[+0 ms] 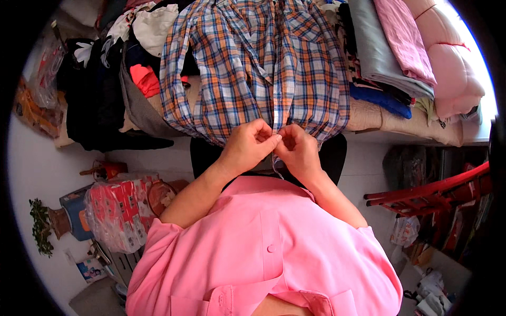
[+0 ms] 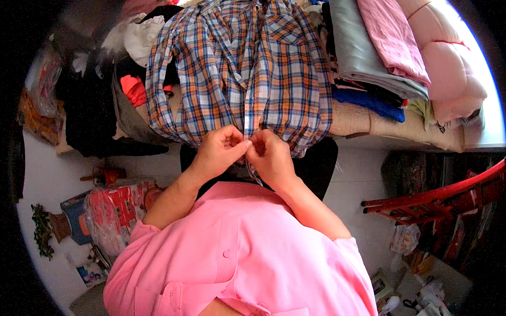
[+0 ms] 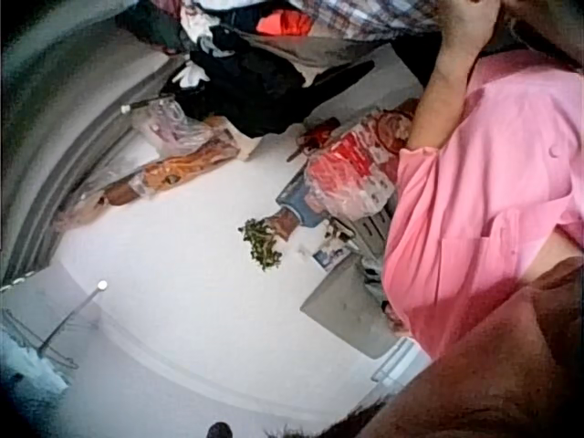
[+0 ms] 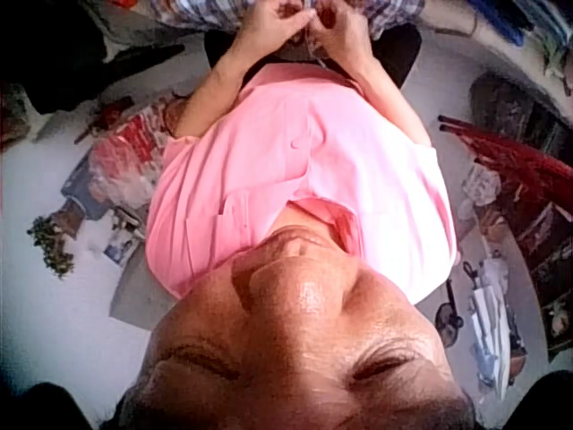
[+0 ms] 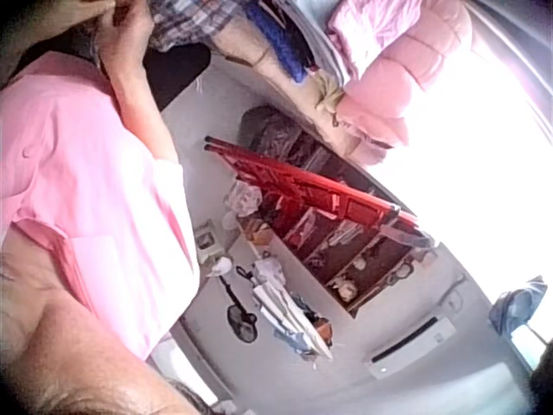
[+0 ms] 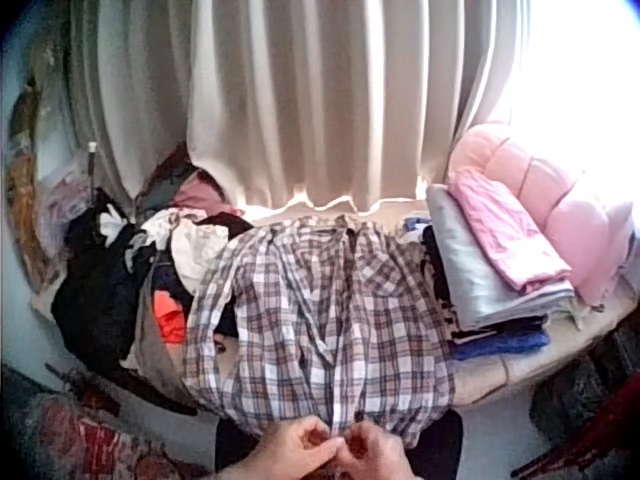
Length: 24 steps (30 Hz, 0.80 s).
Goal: The person smooths out a plaid shirt on a surface, buttons several buttons down the front, and then folds the sleeves and the body of the shirt.
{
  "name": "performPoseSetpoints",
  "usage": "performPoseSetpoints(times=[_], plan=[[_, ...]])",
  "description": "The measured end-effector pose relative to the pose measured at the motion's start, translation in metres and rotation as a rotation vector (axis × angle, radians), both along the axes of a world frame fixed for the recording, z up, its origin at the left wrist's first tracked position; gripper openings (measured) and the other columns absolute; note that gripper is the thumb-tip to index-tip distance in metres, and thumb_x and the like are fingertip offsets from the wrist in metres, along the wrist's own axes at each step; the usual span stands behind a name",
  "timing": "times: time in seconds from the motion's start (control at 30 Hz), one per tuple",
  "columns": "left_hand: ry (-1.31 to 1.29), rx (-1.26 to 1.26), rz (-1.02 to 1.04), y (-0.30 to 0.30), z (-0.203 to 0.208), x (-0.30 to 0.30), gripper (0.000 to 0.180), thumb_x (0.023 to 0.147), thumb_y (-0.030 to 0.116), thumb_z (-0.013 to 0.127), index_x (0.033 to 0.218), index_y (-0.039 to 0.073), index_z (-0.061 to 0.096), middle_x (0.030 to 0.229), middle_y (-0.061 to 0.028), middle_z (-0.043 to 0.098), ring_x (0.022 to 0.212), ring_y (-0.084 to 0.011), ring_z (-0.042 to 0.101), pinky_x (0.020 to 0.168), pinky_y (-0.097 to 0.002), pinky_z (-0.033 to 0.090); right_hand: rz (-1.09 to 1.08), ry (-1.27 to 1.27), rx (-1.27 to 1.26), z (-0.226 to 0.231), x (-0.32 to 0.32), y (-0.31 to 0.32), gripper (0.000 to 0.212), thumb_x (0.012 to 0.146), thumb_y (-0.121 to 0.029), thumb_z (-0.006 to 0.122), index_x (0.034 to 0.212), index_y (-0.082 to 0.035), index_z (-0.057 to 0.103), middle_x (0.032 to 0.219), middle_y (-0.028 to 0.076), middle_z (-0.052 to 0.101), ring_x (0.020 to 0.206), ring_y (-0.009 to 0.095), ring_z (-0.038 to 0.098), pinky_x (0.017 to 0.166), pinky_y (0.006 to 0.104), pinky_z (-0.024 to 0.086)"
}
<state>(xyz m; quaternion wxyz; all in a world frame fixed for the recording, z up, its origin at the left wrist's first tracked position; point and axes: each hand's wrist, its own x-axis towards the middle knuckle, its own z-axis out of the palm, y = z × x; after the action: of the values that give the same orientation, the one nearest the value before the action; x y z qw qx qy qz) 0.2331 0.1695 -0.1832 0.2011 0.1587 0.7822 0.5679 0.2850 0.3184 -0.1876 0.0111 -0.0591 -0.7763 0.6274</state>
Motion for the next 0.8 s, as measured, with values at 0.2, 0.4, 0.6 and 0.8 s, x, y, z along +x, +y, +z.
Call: performPoseSetpoints(times=[0.2,0.4,0.6,0.8], plan=[[0.072,-0.045,0.069,0.005,-0.002,0.002,0.013,0.086,0.006,0.059,0.076,0.000,0.051,0.066,-0.0023,0.058,0.060,-0.0058,0.055,0.052,-0.0216,0.045,-0.028,0.122,0.181,-0.001,0.001,-0.003,0.013,0.076,-0.002,0.066,0.084,0.001,0.056,0.075,0.014,0.062,0.063,0.022,0.062,0.056,0.0304,0.049],[0.128,-0.031,0.095,0.005,-0.003,0.005,0.015,0.086,0.004,0.057,0.075,0.001,0.047,0.064,-0.0025,0.055,0.057,-0.0050,0.052,0.049,-0.0217,0.042,-0.018,0.144,0.078,-0.006,0.001,-0.002,0.014,0.077,-0.001,0.066,0.087,0.001,0.057,0.076,0.013,0.062,0.065,0.022,0.063,0.056,0.0294,0.049],[0.136,0.083,0.094,0.006,-0.012,0.003,0.013,0.088,0.003,0.054,0.079,0.003,0.044,0.064,-0.0008,0.050,0.058,-0.0049,0.050,0.049,-0.0217,0.041,-0.027,0.016,-0.034,-0.005,0.000,-0.003,0.015,0.080,-0.002,0.066,0.089,0.002,0.056,0.075,0.009,0.062,0.065,0.013,0.061,0.057,0.0250,0.048],[0.128,0.120,0.094,0.006,-0.014,0.004,0.015,0.087,0.001,0.053,0.079,0.003,0.041,0.064,-0.0001,0.049,0.058,-0.0043,0.049,0.049,-0.0213,0.041,-0.012,-0.030,-0.301,-0.009,-0.001,-0.001,0.011,0.084,0.000,0.061,0.093,0.001,0.055,0.075,0.002,0.059,0.066,0.006,0.056,0.057,0.0208,0.047]])
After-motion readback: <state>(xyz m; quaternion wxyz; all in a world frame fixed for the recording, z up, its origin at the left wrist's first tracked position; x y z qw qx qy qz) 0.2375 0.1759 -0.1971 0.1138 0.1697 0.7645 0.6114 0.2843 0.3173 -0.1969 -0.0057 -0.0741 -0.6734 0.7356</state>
